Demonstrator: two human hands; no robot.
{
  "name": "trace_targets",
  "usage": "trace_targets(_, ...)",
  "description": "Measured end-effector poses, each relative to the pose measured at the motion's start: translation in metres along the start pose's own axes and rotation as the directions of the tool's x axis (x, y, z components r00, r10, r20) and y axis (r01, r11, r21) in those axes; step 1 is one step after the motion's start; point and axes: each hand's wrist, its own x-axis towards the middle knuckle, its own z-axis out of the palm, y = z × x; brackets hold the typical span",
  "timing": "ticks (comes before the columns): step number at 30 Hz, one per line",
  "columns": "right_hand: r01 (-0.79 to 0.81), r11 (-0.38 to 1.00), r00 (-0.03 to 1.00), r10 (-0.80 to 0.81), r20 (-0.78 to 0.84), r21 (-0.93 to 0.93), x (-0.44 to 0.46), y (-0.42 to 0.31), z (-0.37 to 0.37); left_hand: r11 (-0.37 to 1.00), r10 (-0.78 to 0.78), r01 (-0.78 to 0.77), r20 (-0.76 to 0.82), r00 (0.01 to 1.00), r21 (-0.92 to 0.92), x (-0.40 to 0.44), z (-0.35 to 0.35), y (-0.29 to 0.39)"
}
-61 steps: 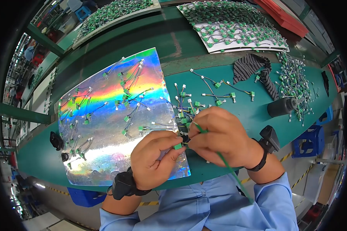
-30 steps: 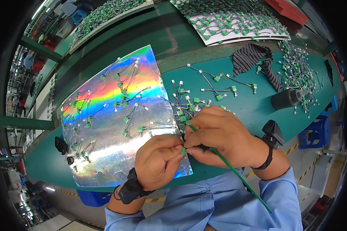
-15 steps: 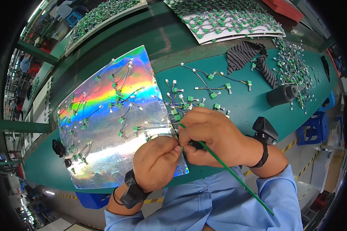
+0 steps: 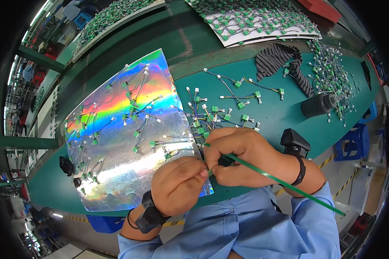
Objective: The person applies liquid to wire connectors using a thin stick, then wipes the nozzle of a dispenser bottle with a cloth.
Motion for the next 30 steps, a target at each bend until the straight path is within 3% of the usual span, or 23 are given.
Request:
trace_targets(10, -0.087, 0.981, 0.996, 0.08, 0.05, 0.174, 0.0, -0.002, -0.001, 1.0, -0.004, 0.004, -0.007, 1.0, -0.029, -0.001, -0.004, 0.0)
trace_targets(16, -0.101, 0.981, 0.994, 0.092, 0.059, 0.167, 0.001, -0.006, -0.003, 0.999, -0.025, 0.024, -0.031, 0.999, -0.026, 0.0, -0.005, 0.002)
trace_targets(25, 0.185, 0.972, 0.981, -0.174, 0.082, -0.143, 0.004, -0.002, -0.01, 0.999, -0.008, 0.008, -0.004, 1.0, -0.035, -0.001, -0.003, 0.0)
trace_targets(30, 0.211, 0.974, 0.977, -0.207, 0.052, -0.077, 0.006, -0.001, -0.005, 0.999, -0.039, 0.038, -0.031, 0.999, -0.036, -0.002, -0.006, 0.003)
